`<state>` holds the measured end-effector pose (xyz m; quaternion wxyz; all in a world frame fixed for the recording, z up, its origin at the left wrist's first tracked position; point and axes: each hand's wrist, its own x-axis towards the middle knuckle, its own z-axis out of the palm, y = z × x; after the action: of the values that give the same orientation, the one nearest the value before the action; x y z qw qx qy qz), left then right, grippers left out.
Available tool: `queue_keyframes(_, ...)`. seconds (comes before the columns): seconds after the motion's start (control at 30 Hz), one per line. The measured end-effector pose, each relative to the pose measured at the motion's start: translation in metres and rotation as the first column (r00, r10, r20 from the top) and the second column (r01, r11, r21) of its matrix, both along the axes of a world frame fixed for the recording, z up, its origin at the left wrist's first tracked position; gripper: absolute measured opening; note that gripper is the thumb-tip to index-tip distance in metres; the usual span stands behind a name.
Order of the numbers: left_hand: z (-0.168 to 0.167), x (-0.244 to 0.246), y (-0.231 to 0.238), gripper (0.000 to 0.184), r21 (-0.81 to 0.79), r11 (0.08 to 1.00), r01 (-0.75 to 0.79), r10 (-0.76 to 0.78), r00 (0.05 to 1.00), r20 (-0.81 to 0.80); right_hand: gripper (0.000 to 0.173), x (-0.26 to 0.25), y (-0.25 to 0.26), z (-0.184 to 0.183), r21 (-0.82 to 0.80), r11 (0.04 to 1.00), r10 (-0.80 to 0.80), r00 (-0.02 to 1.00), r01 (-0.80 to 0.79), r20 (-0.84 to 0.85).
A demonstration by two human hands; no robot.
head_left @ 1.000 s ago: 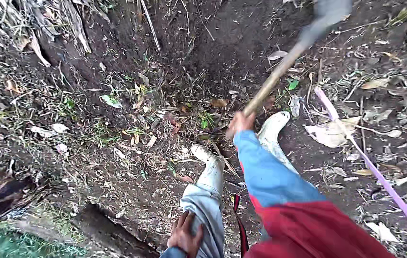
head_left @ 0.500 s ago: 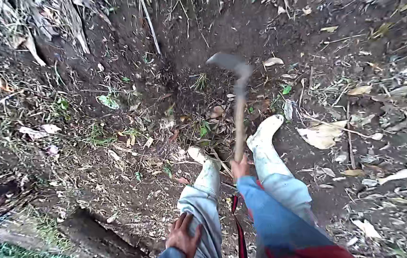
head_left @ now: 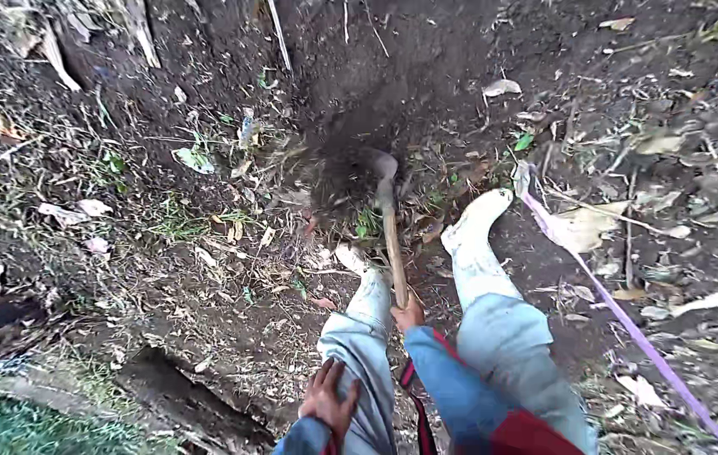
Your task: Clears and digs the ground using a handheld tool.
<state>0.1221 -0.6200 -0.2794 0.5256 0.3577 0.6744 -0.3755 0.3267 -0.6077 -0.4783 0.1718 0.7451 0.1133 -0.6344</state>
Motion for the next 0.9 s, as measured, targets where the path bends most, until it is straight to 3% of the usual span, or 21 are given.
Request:
queue_keyframes(0.1, -0.007, -0.001, 0.004, 0.066, 0.002, 1.000, -0.004, 0.004, 1.000, 0.006, 0.077, -0.006, 0.076, -0.008, 0.248, 0.900, -0.393, 0.913, 0.359, 0.105)
queue_keyframes(0.17, -0.004, -0.001, -0.003, 0.065, -0.007, 1.000, -0.006, 0.006, 1.000, 0.000, 0.077, -0.008, 0.150, -0.020, 0.434, 0.711, -0.639, 0.766, 0.553, 0.070)
queue_keyframes(0.23, -0.007, -0.001, -0.009, 0.066, 0.011, 1.000, -0.007, 0.007, 1.000, -0.006, 0.075, -0.011, 0.206, -0.052, 0.533, 0.520, -0.787, 0.617, 0.667, -0.005)
queue_keyframes(0.27, -0.008, -0.001, -0.011, 0.066, 0.009, 1.000, -0.008, 0.008, 1.000, -0.009, 0.070, -0.014, 0.214, -0.065, 0.539, 0.518, -0.792, 0.611, 0.664, 0.008)
queue_keyframes(0.33, -0.003, 0.000, -0.013, 0.067, -0.005, 1.000, -0.013, 0.013, 1.000, -0.014, 0.074, -0.012, 0.159, -0.068, 0.382, 0.758, -0.603, 0.791, 0.528, 0.103)
queue_keyframes(0.4, -0.004, 0.003, -0.008, 0.067, -0.007, 0.999, -0.031, 0.031, 1.000, -0.007, 0.080, 0.013, 0.058, -0.053, 0.156, 0.981, -0.119, 0.992, 0.111, 0.038)
queue_keyframes(0.47, -0.006, 0.002, -0.008, 0.067, 0.013, 0.999, -0.032, 0.032, 0.999, -0.014, 0.078, 0.027, -0.008, -0.019, 0.012, 0.974, 0.227, 0.970, -0.227, -0.090)
queue_keyframes(0.53, -0.007, 0.005, -0.014, 0.068, -0.010, 1.000, -0.025, 0.025, 1.000, -0.003, 0.075, 0.035, -0.030, 0.014, -0.068, 0.940, 0.326, 0.938, -0.335, -0.117)
queue_keyframes(0.6, 0.001, 0.008, -0.009, 0.068, -0.064, 0.997, -0.052, 0.054, 0.998, 0.031, 0.076, 0.032, -0.030, 0.029, -0.058, 0.972, 0.225, 0.974, -0.226, -0.032)
queue_keyframes(0.67, -0.007, 0.006, -0.005, 0.068, -0.030, 0.998, -0.063, 0.064, 0.998, 0.026, 0.077, 0.016, 0.004, 0.014, 0.081, 0.997, -0.020, 0.995, 0.012, 0.099)
queue_keyframes(0.73, -0.003, 0.006, -0.014, 0.068, -0.045, 0.996, -0.077, 0.078, 0.997, 0.025, 0.078, 0.002, 0.049, 0.007, 0.239, 0.936, -0.303, 0.936, 0.258, 0.177)
queue_keyframes(0.8, -0.002, 0.005, -0.023, 0.068, -0.029, 0.996, -0.083, 0.084, 0.996, 0.029, 0.079, -0.004, 0.086, -0.005, 0.352, 0.816, -0.544, 0.815, 0.458, 0.201)
queue_keyframes(0.87, -0.009, 0.002, -0.025, 0.069, 0.001, 0.995, -0.101, 0.101, 0.995, 0.025, 0.077, -0.004, 0.091, -0.015, 0.372, 0.789, -0.588, 0.778, 0.489, 0.224)
queue_keyframes(0.9, -0.009, 0.001, -0.028, 0.070, -0.011, 0.995, -0.104, 0.104, 0.994, 0.021, 0.078, -0.001, 0.076, -0.010, 0.299, 0.864, -0.481, 0.840, 0.405, 0.250)
